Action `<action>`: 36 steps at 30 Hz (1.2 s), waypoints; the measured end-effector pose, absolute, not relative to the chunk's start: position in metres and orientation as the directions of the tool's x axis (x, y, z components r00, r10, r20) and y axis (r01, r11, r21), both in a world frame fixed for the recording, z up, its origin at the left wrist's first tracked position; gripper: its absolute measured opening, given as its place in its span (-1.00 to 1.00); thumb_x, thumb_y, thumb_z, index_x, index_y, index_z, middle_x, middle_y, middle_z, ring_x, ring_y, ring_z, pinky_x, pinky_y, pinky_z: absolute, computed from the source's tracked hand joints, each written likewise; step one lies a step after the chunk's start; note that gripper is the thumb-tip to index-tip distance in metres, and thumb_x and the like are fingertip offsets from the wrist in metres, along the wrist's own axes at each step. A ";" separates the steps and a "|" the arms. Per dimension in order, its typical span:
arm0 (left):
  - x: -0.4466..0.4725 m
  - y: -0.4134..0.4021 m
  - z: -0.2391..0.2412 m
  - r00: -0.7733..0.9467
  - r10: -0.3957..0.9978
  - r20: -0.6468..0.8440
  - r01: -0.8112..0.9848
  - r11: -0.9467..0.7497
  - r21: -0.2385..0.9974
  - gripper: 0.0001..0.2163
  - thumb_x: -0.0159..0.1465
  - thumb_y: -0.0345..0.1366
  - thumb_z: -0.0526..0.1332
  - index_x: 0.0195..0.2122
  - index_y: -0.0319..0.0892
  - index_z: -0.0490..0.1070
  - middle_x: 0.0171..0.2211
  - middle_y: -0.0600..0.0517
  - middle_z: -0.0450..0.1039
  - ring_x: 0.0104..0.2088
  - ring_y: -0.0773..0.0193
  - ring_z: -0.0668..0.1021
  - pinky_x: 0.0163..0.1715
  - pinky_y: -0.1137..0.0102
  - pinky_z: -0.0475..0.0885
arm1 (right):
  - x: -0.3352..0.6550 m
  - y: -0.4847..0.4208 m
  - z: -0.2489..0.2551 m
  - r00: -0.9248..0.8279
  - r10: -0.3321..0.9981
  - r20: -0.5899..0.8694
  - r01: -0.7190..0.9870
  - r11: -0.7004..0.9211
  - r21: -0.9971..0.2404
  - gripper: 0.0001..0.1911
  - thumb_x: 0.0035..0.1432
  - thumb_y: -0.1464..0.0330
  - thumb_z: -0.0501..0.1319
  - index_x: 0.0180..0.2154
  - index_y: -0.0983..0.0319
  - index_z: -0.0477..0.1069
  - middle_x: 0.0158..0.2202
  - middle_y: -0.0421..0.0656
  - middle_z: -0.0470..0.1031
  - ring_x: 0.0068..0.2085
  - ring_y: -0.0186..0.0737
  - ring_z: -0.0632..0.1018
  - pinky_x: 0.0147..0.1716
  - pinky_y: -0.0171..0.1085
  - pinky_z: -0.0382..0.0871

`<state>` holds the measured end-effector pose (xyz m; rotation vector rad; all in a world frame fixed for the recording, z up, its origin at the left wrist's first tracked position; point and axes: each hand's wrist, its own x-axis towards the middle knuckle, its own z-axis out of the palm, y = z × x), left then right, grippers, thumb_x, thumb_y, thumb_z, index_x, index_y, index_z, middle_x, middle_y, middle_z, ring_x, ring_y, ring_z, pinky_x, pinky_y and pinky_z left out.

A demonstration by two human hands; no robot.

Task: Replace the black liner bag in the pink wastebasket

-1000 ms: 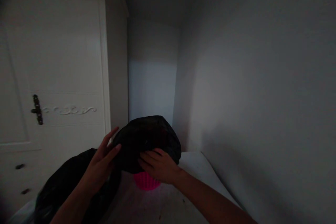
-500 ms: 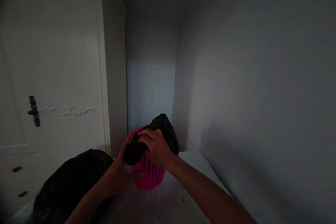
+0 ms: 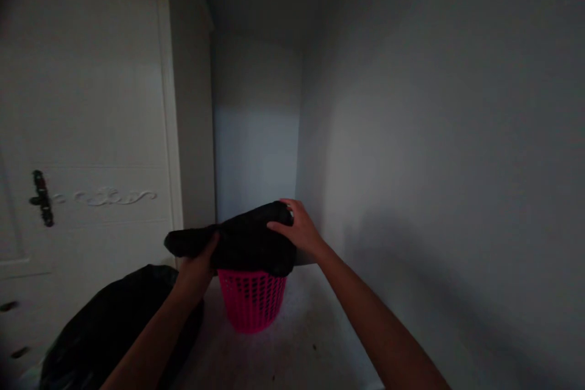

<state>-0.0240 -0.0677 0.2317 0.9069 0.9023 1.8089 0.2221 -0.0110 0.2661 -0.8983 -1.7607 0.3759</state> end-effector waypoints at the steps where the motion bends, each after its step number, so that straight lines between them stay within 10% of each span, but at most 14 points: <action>1: -0.025 -0.067 0.236 -0.336 0.928 0.161 -0.457 -0.310 0.834 -0.72 0.15 -0.26 0.51 -0.10 -0.09 0.64 -0.10 -0.07 0.70 0.03 0.01 0.68 0.03 0.19 0.63 | 0.232 0.000 0.254 -0.054 0.790 0.611 0.410 0.576 -0.707 -0.21 -0.01 0.07 0.53 0.22 0.11 0.42 0.23 0.07 0.44 0.16 0.08 0.53 0.08 0.07 0.49; 6: -0.028 -0.061 0.254 -0.222 0.967 0.126 -0.673 -0.246 0.698 -0.70 0.20 -0.32 0.38 -0.02 -0.14 0.58 -0.29 0.02 0.64 -0.30 0.22 0.68 -0.26 0.40 0.61 | 0.256 0.025 0.209 -0.016 0.894 0.448 0.275 0.434 -0.858 -0.60 -0.09 0.19 0.46 -0.19 0.22 0.60 -0.40 -0.16 0.59 -0.31 -0.10 0.57 -0.25 -0.11 0.50; 9: -0.038 -0.058 0.255 -0.223 0.958 0.181 -0.572 -0.279 0.772 -0.52 0.15 -0.22 0.43 0.12 -0.10 0.52 -0.36 0.11 0.56 -0.40 0.29 0.61 -0.38 0.46 0.54 | 0.266 0.025 0.217 0.114 0.867 0.485 0.140 0.469 -0.872 -0.77 0.00 0.20 0.29 -0.39 0.22 0.59 -0.43 -0.16 0.58 -0.33 -0.17 0.53 -0.33 -0.20 0.43; 13: -0.050 -0.061 0.252 -0.157 0.902 0.403 -0.232 -0.430 0.872 -0.35 0.13 -0.07 0.48 0.24 -0.08 0.42 -0.26 0.08 0.55 -0.28 0.23 0.62 -0.25 0.38 0.56 | 0.270 0.022 0.249 0.323 0.882 0.343 -0.175 0.412 -0.894 -0.77 -0.11 0.29 0.31 -0.36 0.23 0.63 -0.42 -0.15 0.60 -0.37 -0.19 0.53 -0.42 -0.27 0.37; 18: -0.036 -0.063 0.259 0.272 0.671 0.690 0.323 -0.739 0.591 -0.39 0.03 -0.36 0.46 0.17 -0.05 0.52 0.03 -0.08 0.59 0.00 0.05 0.62 0.11 0.12 0.51 | 0.246 0.002 0.286 0.055 0.939 0.339 -0.377 0.334 -0.864 -0.63 -0.12 0.29 0.47 -0.18 0.20 0.66 -0.36 -0.20 0.62 -0.36 -0.23 0.57 -0.34 -0.28 0.45; 22: -0.033 -0.058 0.262 0.322 0.699 0.639 0.471 -0.703 0.533 -0.51 -0.06 -0.57 0.16 -0.13 -0.08 0.63 -0.14 -0.06 0.68 -0.06 0.02 0.65 0.12 0.10 0.48 | 0.251 -0.011 0.298 -0.082 0.853 0.516 -0.277 0.477 -0.834 -0.41 0.02 0.14 0.52 0.10 0.12 0.58 -0.20 -0.20 0.63 -0.20 -0.23 0.60 -0.12 -0.24 0.48; 29: -0.045 -0.050 0.263 -0.012 0.755 0.655 0.303 -0.622 0.722 -0.55 -0.04 -0.46 0.11 -0.13 -0.15 0.61 -0.22 0.01 0.68 -0.13 0.09 0.63 -0.02 0.22 0.50 | 0.284 0.002 0.252 -0.234 0.865 0.445 -0.220 0.399 -0.890 -0.06 -0.18 -0.01 0.62 0.23 0.03 0.44 0.33 -0.01 0.43 0.26 0.05 0.49 0.27 0.11 0.33; 36: -0.028 -0.058 0.265 -0.017 0.888 0.460 -0.072 -0.460 0.885 -0.69 0.18 -0.17 0.29 -0.11 -0.16 0.63 -0.34 0.02 0.59 -0.30 0.18 0.60 -0.19 0.31 0.49 | 0.230 0.004 0.235 -0.348 0.846 0.404 -0.370 0.272 -0.888 -0.21 -0.28 0.03 0.66 0.01 0.13 0.58 0.05 -0.05 0.67 0.07 0.04 0.63 0.21 0.02 0.44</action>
